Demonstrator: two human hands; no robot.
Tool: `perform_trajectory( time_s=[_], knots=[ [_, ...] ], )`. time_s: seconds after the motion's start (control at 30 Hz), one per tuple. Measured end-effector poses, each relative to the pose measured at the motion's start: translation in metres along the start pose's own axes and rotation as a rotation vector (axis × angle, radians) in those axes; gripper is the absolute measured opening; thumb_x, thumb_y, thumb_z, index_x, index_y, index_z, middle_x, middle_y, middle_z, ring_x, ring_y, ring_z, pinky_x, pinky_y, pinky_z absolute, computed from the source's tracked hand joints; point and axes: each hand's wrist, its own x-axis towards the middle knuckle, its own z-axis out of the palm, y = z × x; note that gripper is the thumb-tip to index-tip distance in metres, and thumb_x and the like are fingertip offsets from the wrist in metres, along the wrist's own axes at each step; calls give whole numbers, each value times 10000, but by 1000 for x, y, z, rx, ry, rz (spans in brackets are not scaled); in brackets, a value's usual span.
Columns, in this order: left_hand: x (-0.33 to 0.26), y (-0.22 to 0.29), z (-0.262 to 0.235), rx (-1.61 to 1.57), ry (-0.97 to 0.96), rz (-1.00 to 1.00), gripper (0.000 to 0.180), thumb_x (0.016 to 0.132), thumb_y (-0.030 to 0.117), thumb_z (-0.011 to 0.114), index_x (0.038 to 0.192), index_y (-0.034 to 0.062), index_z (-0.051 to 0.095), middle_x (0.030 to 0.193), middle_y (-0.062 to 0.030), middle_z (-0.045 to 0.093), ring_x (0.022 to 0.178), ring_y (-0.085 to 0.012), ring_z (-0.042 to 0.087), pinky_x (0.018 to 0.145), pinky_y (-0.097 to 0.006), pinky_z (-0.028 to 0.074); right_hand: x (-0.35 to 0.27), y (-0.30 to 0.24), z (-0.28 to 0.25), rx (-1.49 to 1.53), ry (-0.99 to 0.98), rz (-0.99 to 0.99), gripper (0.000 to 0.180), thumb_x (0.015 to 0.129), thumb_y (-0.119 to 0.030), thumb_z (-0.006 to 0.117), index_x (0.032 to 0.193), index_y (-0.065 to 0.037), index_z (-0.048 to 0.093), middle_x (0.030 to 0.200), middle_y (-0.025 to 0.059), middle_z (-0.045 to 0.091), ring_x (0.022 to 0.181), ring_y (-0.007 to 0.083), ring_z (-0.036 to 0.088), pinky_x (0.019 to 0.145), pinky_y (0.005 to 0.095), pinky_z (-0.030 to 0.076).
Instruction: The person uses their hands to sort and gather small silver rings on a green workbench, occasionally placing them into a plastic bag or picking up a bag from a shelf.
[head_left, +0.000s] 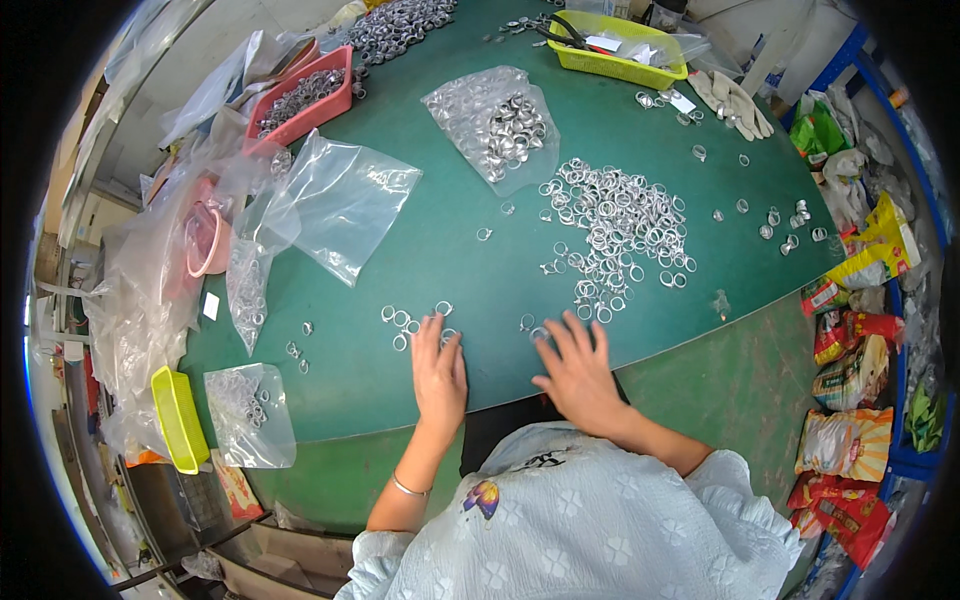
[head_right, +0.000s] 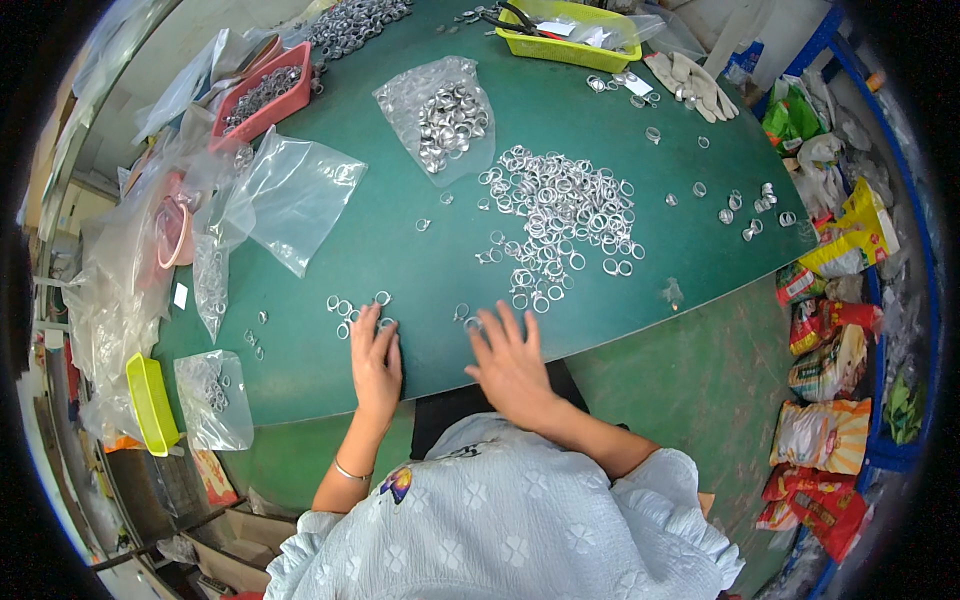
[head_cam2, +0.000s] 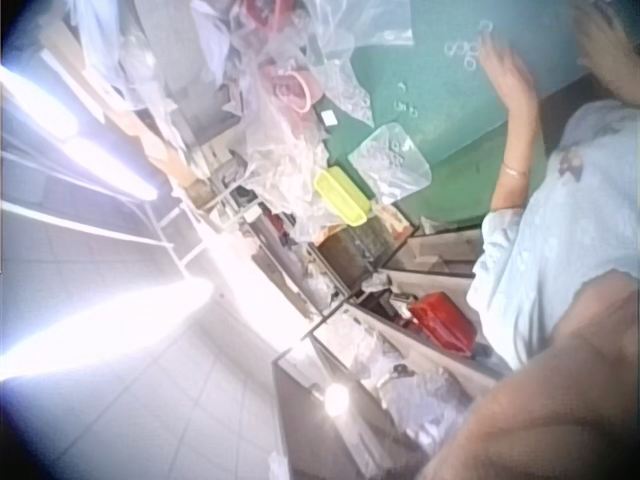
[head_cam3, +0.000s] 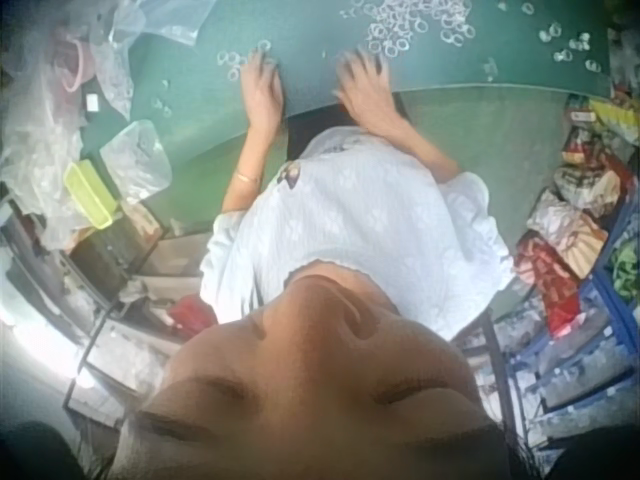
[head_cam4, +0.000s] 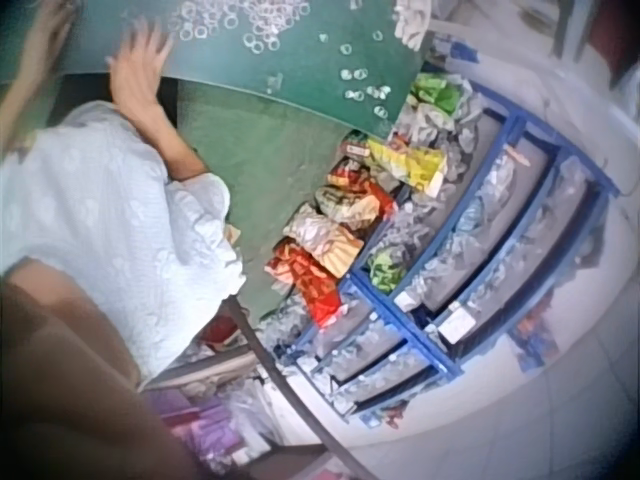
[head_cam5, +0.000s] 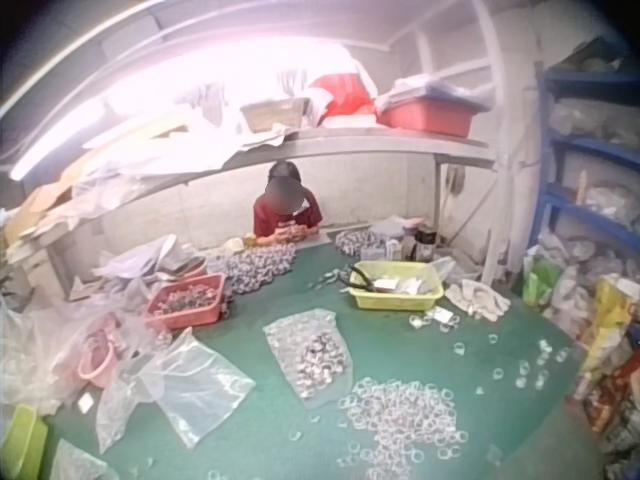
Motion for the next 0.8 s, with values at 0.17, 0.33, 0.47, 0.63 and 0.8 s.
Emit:
perform_trajectory(
  time_s=[0.17, 0.33, 0.47, 0.63, 0.8],
  knots=[
    [3, 19, 1, -273, 72, 14, 332, 864, -30, 571, 1196, -23, 570, 1357, -198, 502, 1321, -390, 418, 1107, -535, 273, 17, -23, 19, 138, 84, -212, 440, 827, -245, 675, 1206, -46, 576, 1338, 179, 429, 1315, 386, 334, 1055, 597, 228],
    [0, 31, 3, -21, -226, 50, 405, 861, 89, 629, 1261, 54, 573, 1473, -157, 386, 1395, -395, 290, 1087, -671, 143, 27, 21, -3, 48, 280, 116, 497, 827, -243, 684, 1255, -48, 523, 1359, 200, 408, 1295, 421, 343, 1019, 624, 245],
    [2, 8, 8, 210, -224, -15, 412, 878, 183, 624, 1279, 99, 579, 1505, -152, 332, 1401, -419, 252, 1055, -712, 148, 19, 43, 6, -151, 188, 338, 707, 848, -363, 666, 1412, -38, 390, 1478, 270, 264, 1360, 517, 202, 1057, 676, 172],
    [22, -15, 2, 224, -210, -20, 368, 881, 85, 570, 1246, 105, 609, 1477, -120, 385, 1366, -413, 313, 1072, -692, 168, 52, 28, 27, -57, 179, 187, 687, 877, -389, 627, 1421, -42, 394, 1503, 238, 256, 1392, 482, 187, 1098, 636, 171],
    [27, -24, 2, 226, -194, -86, 370, 875, 64, 558, 1239, 95, 611, 1450, -128, 422, 1359, -385, 342, 1095, -658, 164, 97, 52, 28, -49, 253, -16, 444, 908, -241, 590, 1308, -56, 531, 1451, 165, 376, 1380, 398, 277, 1103, 583, 220]
  ],
)
